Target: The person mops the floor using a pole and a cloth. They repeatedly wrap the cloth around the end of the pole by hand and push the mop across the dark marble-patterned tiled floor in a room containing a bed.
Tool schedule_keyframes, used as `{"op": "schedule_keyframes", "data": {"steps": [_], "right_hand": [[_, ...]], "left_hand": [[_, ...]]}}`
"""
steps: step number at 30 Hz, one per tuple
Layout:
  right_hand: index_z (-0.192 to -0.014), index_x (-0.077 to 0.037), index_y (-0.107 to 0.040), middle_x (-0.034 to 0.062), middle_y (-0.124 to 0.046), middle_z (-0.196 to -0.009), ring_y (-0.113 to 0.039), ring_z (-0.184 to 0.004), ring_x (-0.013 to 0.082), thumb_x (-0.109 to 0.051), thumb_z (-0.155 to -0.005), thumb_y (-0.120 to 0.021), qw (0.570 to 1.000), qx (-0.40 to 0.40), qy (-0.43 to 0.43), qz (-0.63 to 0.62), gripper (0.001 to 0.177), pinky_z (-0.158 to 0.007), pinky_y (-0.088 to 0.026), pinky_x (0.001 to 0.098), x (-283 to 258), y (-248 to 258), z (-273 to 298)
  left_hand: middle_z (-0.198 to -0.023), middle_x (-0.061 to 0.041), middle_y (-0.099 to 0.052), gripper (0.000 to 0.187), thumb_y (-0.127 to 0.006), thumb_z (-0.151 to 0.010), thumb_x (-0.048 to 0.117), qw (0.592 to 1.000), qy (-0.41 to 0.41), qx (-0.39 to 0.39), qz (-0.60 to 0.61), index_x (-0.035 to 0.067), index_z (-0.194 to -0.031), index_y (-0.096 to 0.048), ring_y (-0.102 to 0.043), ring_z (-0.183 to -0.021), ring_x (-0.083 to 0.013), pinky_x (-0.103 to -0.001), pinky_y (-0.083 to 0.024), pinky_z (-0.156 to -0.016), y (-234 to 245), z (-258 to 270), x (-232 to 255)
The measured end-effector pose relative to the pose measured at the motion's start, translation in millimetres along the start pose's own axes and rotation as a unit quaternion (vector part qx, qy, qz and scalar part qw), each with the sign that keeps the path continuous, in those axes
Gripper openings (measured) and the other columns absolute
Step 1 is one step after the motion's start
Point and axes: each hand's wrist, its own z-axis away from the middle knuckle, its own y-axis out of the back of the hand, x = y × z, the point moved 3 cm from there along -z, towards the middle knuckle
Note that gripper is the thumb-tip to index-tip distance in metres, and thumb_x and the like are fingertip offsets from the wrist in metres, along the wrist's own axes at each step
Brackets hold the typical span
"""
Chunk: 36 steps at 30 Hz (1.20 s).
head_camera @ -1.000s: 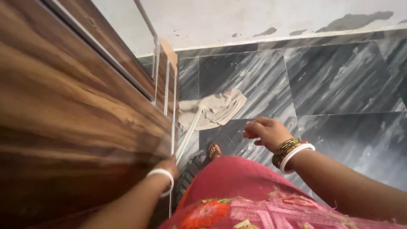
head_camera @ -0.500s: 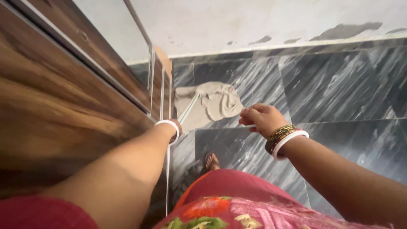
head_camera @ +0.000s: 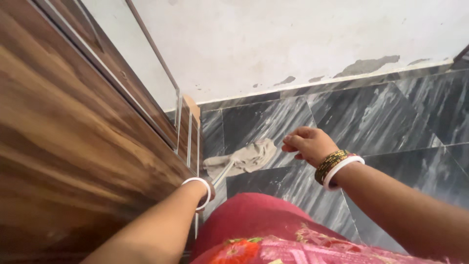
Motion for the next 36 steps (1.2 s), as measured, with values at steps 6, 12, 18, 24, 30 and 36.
{"op": "schedule_keyframes", "data": {"steps": [6, 12, 18, 24, 30, 36], "right_hand": [[-0.109, -0.006, -0.075, 0.0078, -0.081, -0.102, -0.074, -0.098, 0.0175, -0.029, -0.093, -0.063, 1.000, 0.000, -0.009, -0.005, 0.030, -0.084, -0.057, 0.0352, 5.5, 1.8, 24.1], [-0.108, -0.006, -0.075, 0.0074, -0.081, -0.104, -0.075, -0.101, 0.0177, -0.029, -0.094, -0.063, 0.999, 0.003, -0.042, -0.032, 0.030, -0.086, -0.057, 0.0370, 24.0, -2.0, 21.2], [-0.108, -0.007, -0.074, 0.0066, -0.080, -0.103, -0.075, -0.101, 0.0164, -0.030, -0.094, -0.063, 0.994, 0.025, -0.096, -0.033, 0.028, -0.086, -0.057, 0.0362, 33.9, -25.3, 2.9], [-0.108, -0.006, -0.074, 0.0060, -0.081, -0.103, -0.075, -0.101, 0.0152, -0.029, -0.095, -0.062, 0.987, 0.054, -0.145, -0.053, 0.029, -0.086, -0.057, 0.0349, 30.0, -51.9, -30.9], [-0.109, -0.008, -0.073, 0.0058, -0.080, -0.103, -0.074, -0.101, 0.0156, -0.030, -0.095, -0.061, 0.981, 0.077, -0.161, -0.072, 0.028, -0.086, -0.056, 0.0350, 16.7, -85.3, -73.9], [-0.107, -0.007, -0.073, 0.0062, -0.080, -0.102, -0.074, -0.099, 0.0168, -0.030, -0.096, -0.062, 0.982, 0.063, -0.163, -0.065, 0.028, -0.086, -0.056, 0.0355, 0.5, -110.7, -98.1]], "left_hand": [[-0.151, -0.024, -0.046, 0.062, -0.044, -0.099, 0.032, 1.000, -0.022, -0.008, -0.012, 0.011, -0.155, -0.030, -0.049, -0.138, -0.0413, -0.048, -0.042, -0.113, -4.2, 20.7, 31.3], [-0.151, -0.024, -0.047, 0.066, -0.047, -0.097, 0.031, 0.999, -0.033, -0.015, -0.039, 0.011, -0.156, -0.027, -0.050, -0.138, -0.0409, -0.047, -0.043, -0.113, -4.0, 8.4, 28.3], [-0.150, -0.024, -0.048, 0.070, -0.051, -0.096, 0.030, 0.997, -0.038, 0.004, -0.063, 0.012, -0.157, -0.023, -0.052, -0.137, -0.0404, -0.047, -0.044, -0.113, 32.3, -40.4, 2.9], [-0.150, -0.024, -0.049, 0.075, -0.054, -0.094, 0.030, 0.993, -0.057, 0.040, -0.094, 0.012, -0.159, -0.020, -0.053, -0.137, -0.0399, -0.046, -0.045, -0.113, 116.2, -114.1, -3.5], [-0.150, -0.024, -0.050, 0.080, -0.057, -0.093, 0.029, 0.989, -0.070, 0.075, -0.103, 0.013, -0.160, -0.017, -0.054, -0.137, -0.0394, -0.045, -0.046, -0.113, 195.1, -176.9, -11.2], [-0.150, -0.024, -0.051, 0.085, -0.060, -0.091, 0.029, 0.990, -0.066, 0.084, -0.096, 0.013, -0.161, -0.014, -0.055, -0.137, -0.0389, -0.045, -0.047, -0.113, 219.9, -195.9, -31.8]]}}
